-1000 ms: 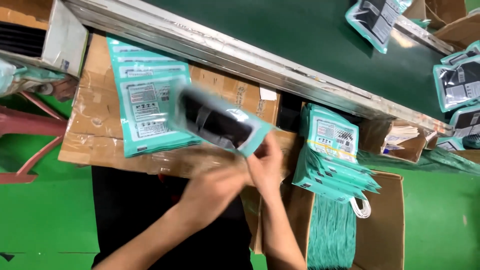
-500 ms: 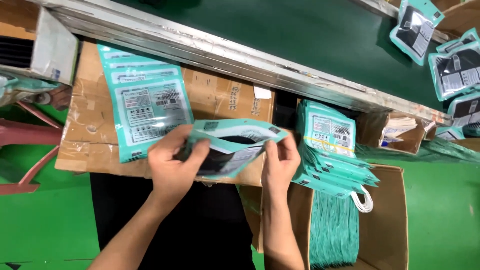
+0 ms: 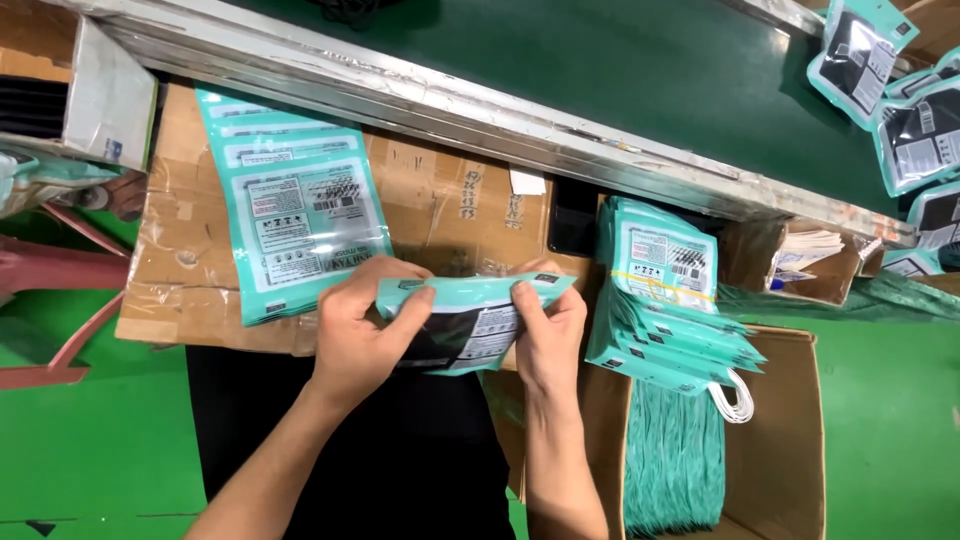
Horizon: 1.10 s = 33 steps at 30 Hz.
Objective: The recorder is packaging black face masks into individual green plastic pouches at a manufacturing facility.
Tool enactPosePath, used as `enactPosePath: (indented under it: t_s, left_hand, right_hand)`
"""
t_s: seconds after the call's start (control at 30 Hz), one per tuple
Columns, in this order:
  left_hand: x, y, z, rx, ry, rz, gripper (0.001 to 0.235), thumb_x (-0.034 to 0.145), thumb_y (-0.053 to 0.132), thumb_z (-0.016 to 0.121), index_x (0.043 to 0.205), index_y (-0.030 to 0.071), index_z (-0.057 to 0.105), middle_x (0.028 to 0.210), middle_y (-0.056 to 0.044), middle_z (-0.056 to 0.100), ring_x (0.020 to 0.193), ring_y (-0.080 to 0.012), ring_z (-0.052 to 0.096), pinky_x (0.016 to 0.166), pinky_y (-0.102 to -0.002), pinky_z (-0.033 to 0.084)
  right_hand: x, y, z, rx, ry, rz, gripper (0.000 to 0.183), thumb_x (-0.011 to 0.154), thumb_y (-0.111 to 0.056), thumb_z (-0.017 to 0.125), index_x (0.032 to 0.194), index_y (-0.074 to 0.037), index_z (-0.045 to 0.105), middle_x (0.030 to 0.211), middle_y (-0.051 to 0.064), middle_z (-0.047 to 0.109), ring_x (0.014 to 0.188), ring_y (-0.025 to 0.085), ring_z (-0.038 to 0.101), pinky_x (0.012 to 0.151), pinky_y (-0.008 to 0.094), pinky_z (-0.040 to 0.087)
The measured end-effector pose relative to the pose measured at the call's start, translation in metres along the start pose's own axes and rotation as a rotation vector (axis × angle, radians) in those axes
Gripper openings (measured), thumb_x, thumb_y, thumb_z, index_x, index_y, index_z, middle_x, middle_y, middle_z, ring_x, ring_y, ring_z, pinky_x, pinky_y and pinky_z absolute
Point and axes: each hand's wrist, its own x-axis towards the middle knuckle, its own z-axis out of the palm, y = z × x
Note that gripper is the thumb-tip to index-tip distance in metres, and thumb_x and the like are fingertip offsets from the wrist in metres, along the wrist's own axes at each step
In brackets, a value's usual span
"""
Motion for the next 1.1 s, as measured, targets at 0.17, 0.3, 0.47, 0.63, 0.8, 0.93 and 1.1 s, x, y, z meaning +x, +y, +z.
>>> enactPosePath:
  t_s: [0.17,0.3,0.47,0.63,0.8,0.93,1.1]
  left_hand:
    - [0.001,0.007,0.004,-0.037,-0.079,-0.023,0.009,0.086,0.002,0.075,0.094,0.000,0.075,0.095,-0.008,0.078,0.089,-0.0175,0.071,0.082,-0.031,0.057]
    - [0.013,-0.007,0.008,0.020,0.004,0.012,0.010,0.088,0.004,0.075,0.097,0.000,0.072,0.096,-0.009,0.075,0.089,-0.0181,0.071,0.082,-0.031,0.056]
    - [0.091,-0.030,-0.024,0.142,0.000,0.130,0.008,0.098,0.008,0.071,0.105,0.005,0.070,0.099,-0.007,0.074,0.094,-0.0182,0.073,0.086,-0.031,0.057]
    - [0.209,-0.051,-0.061,0.730,0.161,0.670,0.049,0.082,0.011,0.079,0.125,-0.001,0.061,0.125,-0.018,0.062,0.116,-0.0380,0.058,0.101,-0.045,0.047]
    - [0.301,-0.146,-0.040,1.207,0.044,0.655,0.054,0.067,0.010,0.077,0.119,-0.001,0.066,0.105,-0.016,0.063,0.098,-0.0368,0.062,0.079,-0.046,0.050]
    - [0.244,-0.108,-0.006,1.122,-0.034,0.663,0.014,0.090,0.011,0.068,0.103,0.010,0.065,0.099,-0.011,0.063,0.094,-0.0315,0.063,0.078,-0.045,0.051]
    - [0.091,-0.028,0.057,0.510,-0.287,0.844,0.012,0.092,0.011,0.066,0.103,0.013,0.062,0.100,-0.007,0.062,0.100,-0.0286,0.065,0.094,-0.044,0.053]
  right_hand:
    - [0.004,0.009,0.004,0.117,-0.183,0.072,0.010,0.094,0.001,0.073,0.095,0.003,0.063,0.100,0.010,0.064,0.093,0.016,0.061,0.083,0.030,0.049]
    - [0.007,0.012,0.014,0.150,-0.124,0.138,0.011,0.091,0.002,0.074,0.096,0.002,0.065,0.099,0.010,0.066,0.090,0.016,0.062,0.081,0.030,0.051]
    - [0.028,0.045,-0.075,-0.810,-0.107,0.283,0.019,0.093,-0.012,0.080,0.103,0.004,0.079,0.095,0.015,0.078,0.082,0.019,0.071,0.073,0.034,0.056]
    - [0.055,-0.048,-0.083,0.703,0.080,-0.295,0.043,0.105,-0.015,0.062,0.146,-0.005,0.053,0.141,0.009,0.064,0.127,0.019,0.065,0.114,0.036,0.052]
    - [0.055,-0.024,-0.061,0.183,0.032,-0.236,0.052,0.102,-0.009,0.067,0.150,0.004,0.051,0.147,0.019,0.059,0.117,0.024,0.065,0.102,0.037,0.053]
    - [0.050,-0.028,-0.017,-0.355,0.082,-0.334,0.055,0.097,0.002,0.064,0.149,0.004,0.047,0.147,0.019,0.056,0.127,0.026,0.061,0.105,0.036,0.050]
    - [0.039,-0.013,-0.023,-0.545,-0.023,-0.565,0.072,0.088,0.008,0.066,0.152,-0.001,0.036,0.149,0.012,0.050,0.138,0.021,0.051,0.116,0.031,0.040]
